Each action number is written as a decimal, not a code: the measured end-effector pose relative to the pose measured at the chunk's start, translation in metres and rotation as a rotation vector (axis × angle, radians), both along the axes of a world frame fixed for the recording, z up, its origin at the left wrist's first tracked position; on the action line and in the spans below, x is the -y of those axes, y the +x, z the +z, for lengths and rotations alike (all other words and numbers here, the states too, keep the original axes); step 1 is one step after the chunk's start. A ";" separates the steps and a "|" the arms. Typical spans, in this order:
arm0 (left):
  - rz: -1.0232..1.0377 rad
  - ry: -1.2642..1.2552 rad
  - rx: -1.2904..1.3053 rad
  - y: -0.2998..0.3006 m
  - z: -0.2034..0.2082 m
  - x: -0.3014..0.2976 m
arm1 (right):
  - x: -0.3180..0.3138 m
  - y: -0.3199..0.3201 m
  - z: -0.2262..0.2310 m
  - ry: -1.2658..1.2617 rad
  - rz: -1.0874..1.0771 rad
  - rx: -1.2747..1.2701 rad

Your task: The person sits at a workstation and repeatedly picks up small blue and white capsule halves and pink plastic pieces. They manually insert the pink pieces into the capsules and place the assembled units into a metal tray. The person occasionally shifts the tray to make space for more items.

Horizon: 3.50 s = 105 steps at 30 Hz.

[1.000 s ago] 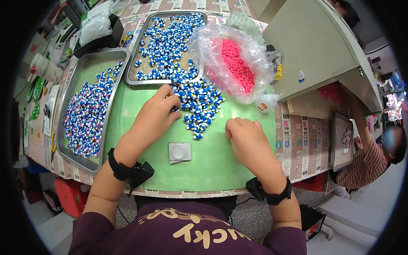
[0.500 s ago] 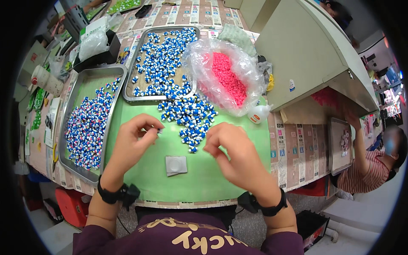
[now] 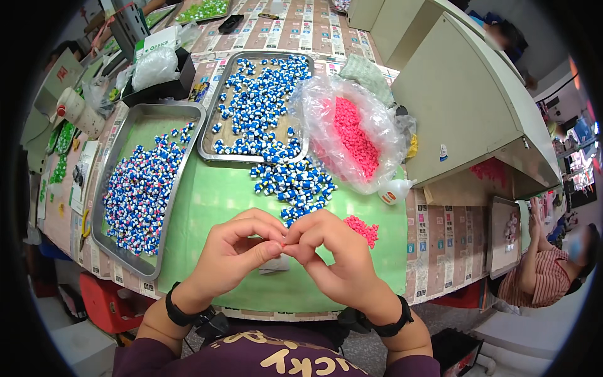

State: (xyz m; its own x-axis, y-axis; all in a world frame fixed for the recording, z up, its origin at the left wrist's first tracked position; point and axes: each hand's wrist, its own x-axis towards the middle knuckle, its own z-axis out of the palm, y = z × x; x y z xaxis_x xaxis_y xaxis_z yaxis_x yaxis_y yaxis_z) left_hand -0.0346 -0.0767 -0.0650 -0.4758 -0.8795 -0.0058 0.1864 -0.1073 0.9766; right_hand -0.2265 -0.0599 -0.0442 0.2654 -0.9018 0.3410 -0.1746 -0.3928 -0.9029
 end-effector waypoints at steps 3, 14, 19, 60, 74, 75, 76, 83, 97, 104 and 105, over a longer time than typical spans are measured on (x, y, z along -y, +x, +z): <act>0.094 -0.383 0.214 0.001 0.004 0.001 | -0.004 0.000 -0.003 0.243 -0.023 0.144; 0.178 -0.840 0.436 -0.001 0.000 -0.006 | -0.013 0.000 -0.008 0.518 -0.005 0.340; 0.293 -0.707 0.469 0.030 -0.004 0.004 | 0.003 0.000 -0.006 0.274 0.065 -0.064; 0.308 -0.476 0.079 0.015 0.005 -0.005 | 0.009 0.029 0.003 0.013 -0.075 0.054; 1.058 -0.371 0.865 0.178 -0.015 0.004 | -0.002 -0.075 -0.015 0.253 -0.238 -0.366; 1.057 -0.433 0.878 0.159 -0.009 0.008 | -0.001 -0.077 -0.019 0.254 -0.214 -0.417; 1.054 -0.496 0.888 0.137 -0.004 0.013 | -0.002 -0.078 -0.022 0.254 -0.193 -0.469; 0.015 -0.752 0.561 0.009 -0.033 0.047 | -0.006 -0.078 -0.026 0.272 -0.210 -0.467; -0.171 -0.719 0.804 0.000 -0.041 0.049 | 0.009 -0.071 -0.047 0.187 -0.187 -0.580; -0.067 -0.611 0.773 0.026 -0.035 0.041 | 0.019 -0.063 -0.059 -0.088 -0.120 -0.798; -0.053 -0.615 0.757 0.029 -0.031 0.040 | 0.019 -0.063 -0.059 -0.104 -0.116 -0.804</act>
